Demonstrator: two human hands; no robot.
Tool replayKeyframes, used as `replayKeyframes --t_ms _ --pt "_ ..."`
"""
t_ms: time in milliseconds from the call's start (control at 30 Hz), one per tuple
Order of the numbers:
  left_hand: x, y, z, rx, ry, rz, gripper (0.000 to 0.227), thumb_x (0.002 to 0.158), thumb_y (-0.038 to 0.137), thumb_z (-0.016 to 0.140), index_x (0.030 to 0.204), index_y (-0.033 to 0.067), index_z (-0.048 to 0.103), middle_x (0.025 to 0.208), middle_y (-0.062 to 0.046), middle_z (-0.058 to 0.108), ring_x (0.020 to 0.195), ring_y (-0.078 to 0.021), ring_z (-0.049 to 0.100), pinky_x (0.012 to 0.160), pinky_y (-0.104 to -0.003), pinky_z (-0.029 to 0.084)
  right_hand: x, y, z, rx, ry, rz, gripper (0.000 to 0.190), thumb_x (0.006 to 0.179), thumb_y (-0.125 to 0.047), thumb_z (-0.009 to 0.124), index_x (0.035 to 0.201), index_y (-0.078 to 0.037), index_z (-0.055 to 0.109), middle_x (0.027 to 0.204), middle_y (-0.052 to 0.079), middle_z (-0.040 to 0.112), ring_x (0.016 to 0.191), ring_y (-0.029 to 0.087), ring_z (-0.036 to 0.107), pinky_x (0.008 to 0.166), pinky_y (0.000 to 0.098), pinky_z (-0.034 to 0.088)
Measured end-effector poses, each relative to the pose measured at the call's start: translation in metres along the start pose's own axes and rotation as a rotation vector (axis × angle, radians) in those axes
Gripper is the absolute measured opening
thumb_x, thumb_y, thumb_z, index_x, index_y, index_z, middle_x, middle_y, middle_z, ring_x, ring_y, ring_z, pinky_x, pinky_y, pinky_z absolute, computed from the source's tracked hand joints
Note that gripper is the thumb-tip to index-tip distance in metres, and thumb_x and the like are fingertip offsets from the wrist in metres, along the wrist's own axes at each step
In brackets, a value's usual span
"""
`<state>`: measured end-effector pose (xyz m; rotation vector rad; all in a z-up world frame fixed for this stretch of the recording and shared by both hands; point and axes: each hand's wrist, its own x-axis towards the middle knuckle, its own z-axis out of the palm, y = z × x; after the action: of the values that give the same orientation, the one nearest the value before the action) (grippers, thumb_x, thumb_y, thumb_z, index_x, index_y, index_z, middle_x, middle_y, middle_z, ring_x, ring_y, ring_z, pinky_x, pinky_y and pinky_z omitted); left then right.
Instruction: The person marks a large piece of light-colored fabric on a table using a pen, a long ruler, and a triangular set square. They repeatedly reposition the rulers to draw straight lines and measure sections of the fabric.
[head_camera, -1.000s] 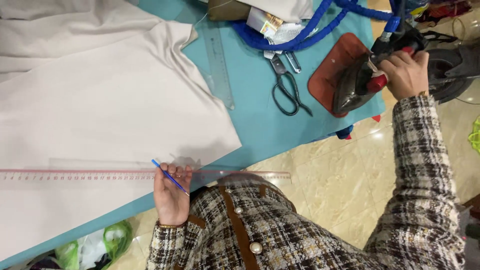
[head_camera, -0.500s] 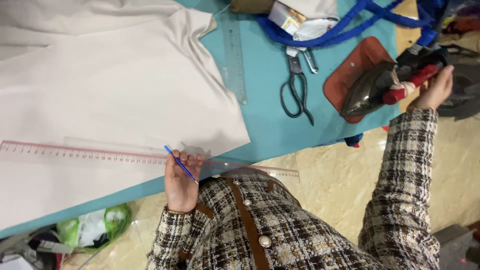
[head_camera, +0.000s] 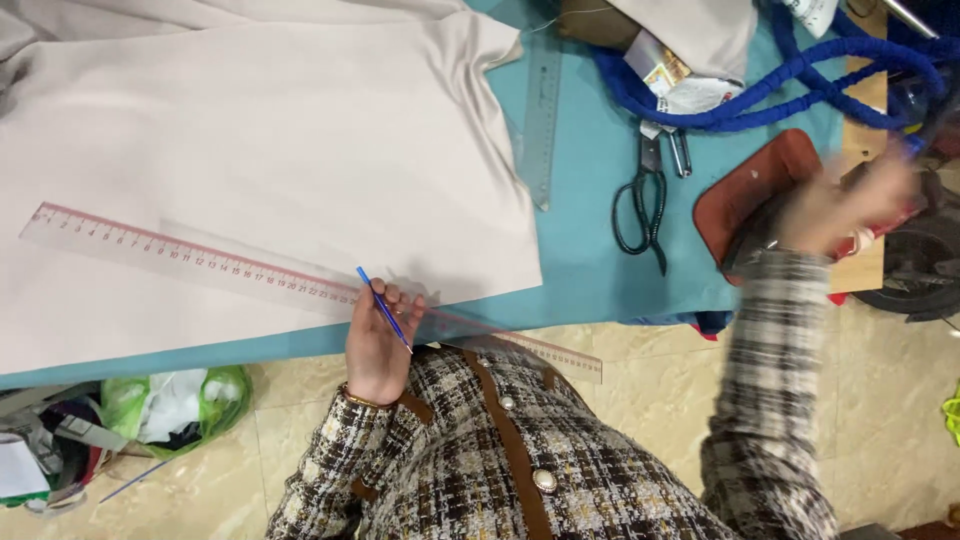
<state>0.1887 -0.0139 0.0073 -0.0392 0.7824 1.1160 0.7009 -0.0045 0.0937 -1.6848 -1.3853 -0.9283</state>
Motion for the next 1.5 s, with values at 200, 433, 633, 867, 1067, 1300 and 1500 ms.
replayKeyframes --t_ms 200,433,633,867,1067,1300,1500 --pt "-0.010 0.023 -0.014 0.011 0.039 0.018 0.019 0.111 0.033 0.045 0.100 0.0185 0.053 0.088 0.005 0.054 0.086 -0.0119 0.056 0.102 -0.038 0.052 -0.081 -0.146 0.165 0.355 -0.629 -0.183 0.037 0.084 0.001 0.081 0.116 -0.016 0.076 0.111 0.001 0.074 0.112 0.021 0.066 0.102 0.0394 0.046" --pt "-0.017 0.054 -0.049 -0.147 -0.058 0.094 0.023 0.109 0.031 0.051 0.098 0.0131 0.062 0.087 -0.002 0.065 0.083 -0.0201 0.062 0.093 -0.042 0.049 -0.097 -0.135 0.193 -0.129 -0.793 -0.288 0.050 0.108 -0.059 0.036 0.116 -0.020 0.066 0.110 0.009 0.061 0.099 0.028 0.057 0.084 0.0478 0.046" --pt "-0.017 0.075 -0.054 -0.122 -0.045 0.082 0.021 0.109 0.031 0.052 0.099 0.0142 0.061 0.088 -0.001 0.064 0.084 -0.0190 0.061 0.095 -0.041 0.049 -0.097 -0.097 0.172 -0.491 -0.712 -0.425 0.014 0.107 -0.039 0.059 0.114 -0.029 0.065 0.093 0.004 0.062 0.087 0.025 0.054 0.077 0.0442 0.043" --pt "-0.018 0.096 -0.068 -0.158 -0.075 0.059 0.022 0.109 0.030 0.052 0.098 0.0125 0.061 0.088 -0.002 0.062 0.085 -0.0199 0.060 0.094 -0.041 0.049 -0.098 -0.135 0.175 -0.426 -0.732 -0.060 0.057 0.093 -0.025 0.079 0.146 -0.030 0.059 0.132 0.021 0.060 0.110 0.037 0.059 0.086 0.0670 0.048" --pt "-0.013 0.105 -0.067 -0.112 -0.078 0.016 0.019 0.107 0.032 0.054 0.099 0.0162 0.059 0.090 0.002 0.057 0.086 -0.0163 0.056 0.097 -0.038 0.048 -0.126 -0.305 0.134 0.356 -1.119 -0.401 0.075 0.108 -0.060 0.032 0.166 -0.014 0.019 0.172 0.014 0.016 0.160 0.033 0.012 0.128 0.0540 0.005" --pt "-0.015 0.115 -0.068 -0.061 -0.081 0.004 0.022 0.109 0.031 0.050 0.098 0.0159 0.061 0.088 0.001 0.060 0.084 -0.0176 0.058 0.094 -0.039 0.049 -0.098 -0.234 0.131 0.121 -1.297 -0.043 0.090 0.093 -0.077 0.000 0.164 -0.024 0.008 0.171 0.010 0.001 0.157 0.036 0.000 0.123 0.0653 -0.006" --pt "-0.012 0.115 -0.069 -0.073 -0.111 0.007 0.021 0.109 0.032 0.052 0.099 0.0156 0.062 0.090 0.001 0.062 0.085 -0.0179 0.059 0.095 -0.039 0.048 -0.100 -0.132 0.139 0.094 -0.987 -0.078 0.060 0.102 -0.035 0.066 0.151 -0.006 0.048 0.145 0.028 0.053 0.130 0.045 0.051 0.104 0.0659 0.038"
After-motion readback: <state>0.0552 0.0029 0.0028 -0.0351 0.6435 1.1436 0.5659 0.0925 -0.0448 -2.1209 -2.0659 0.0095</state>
